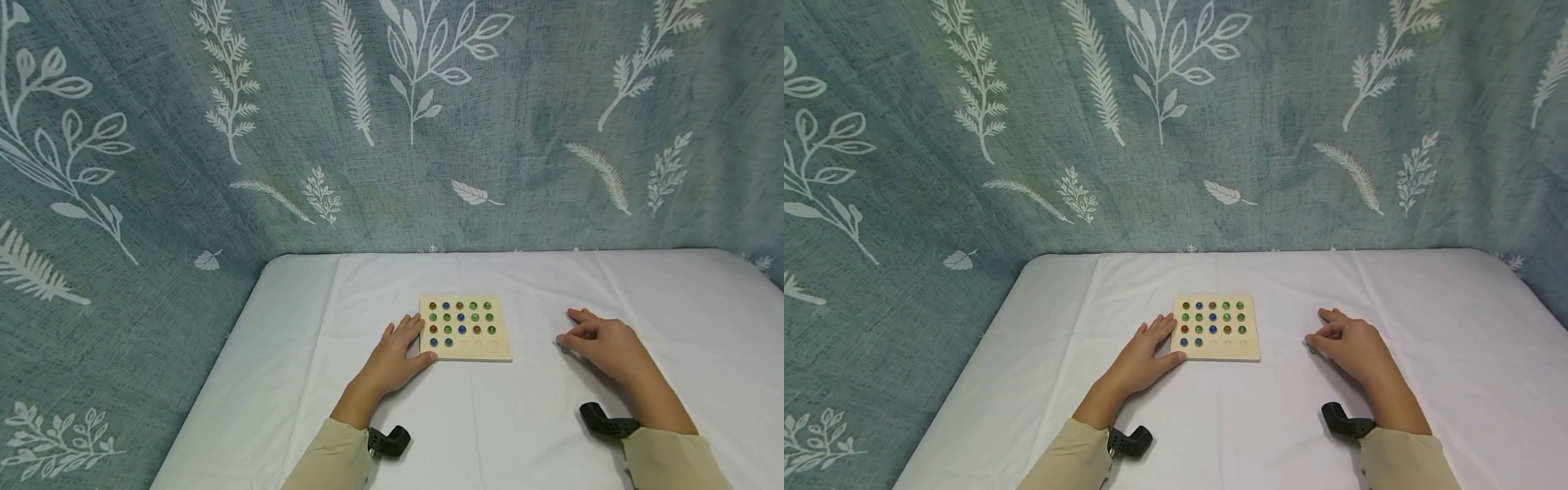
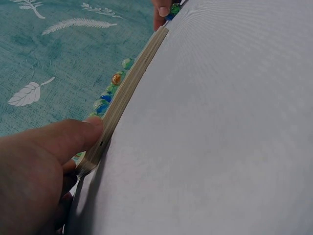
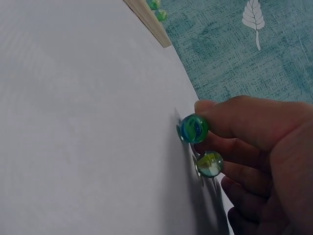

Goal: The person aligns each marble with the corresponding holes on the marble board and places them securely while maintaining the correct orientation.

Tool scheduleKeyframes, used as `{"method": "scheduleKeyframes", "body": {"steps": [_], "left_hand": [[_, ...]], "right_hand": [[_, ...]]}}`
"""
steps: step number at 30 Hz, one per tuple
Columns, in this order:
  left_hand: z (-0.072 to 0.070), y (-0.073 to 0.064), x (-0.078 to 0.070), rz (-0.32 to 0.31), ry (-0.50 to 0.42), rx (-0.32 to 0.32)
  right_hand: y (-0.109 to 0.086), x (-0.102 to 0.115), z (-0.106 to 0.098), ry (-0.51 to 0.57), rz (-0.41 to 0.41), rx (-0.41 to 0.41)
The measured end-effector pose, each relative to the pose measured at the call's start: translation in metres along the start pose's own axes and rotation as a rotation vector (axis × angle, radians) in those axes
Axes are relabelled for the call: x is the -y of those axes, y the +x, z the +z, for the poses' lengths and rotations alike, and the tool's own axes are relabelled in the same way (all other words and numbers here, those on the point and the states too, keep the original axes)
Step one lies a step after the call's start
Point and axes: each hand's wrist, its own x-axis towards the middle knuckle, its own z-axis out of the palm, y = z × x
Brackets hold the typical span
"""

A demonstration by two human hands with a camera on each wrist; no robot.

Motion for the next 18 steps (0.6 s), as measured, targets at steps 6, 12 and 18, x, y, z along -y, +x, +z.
{"method": "scheduleKeyframes", "body": {"steps": [6, 12, 18], "left_hand": [[0.0, 0.0, 0.0, 0.001, 0.013, -0.002], [0.002, 0.0, 0.001, 0.001, 0.016, -0.006], [0.003, 0.001, 0.002, -0.003, 0.012, -0.005]], "right_hand": [[-0.002, 0.007, 0.001, 0.0, -0.024, -0.015], [-0.003, 0.013, 0.003, 0.02, -0.046, 0.008], [-0.003, 0.015, 0.008, 0.03, -0.069, 0.03]]}}
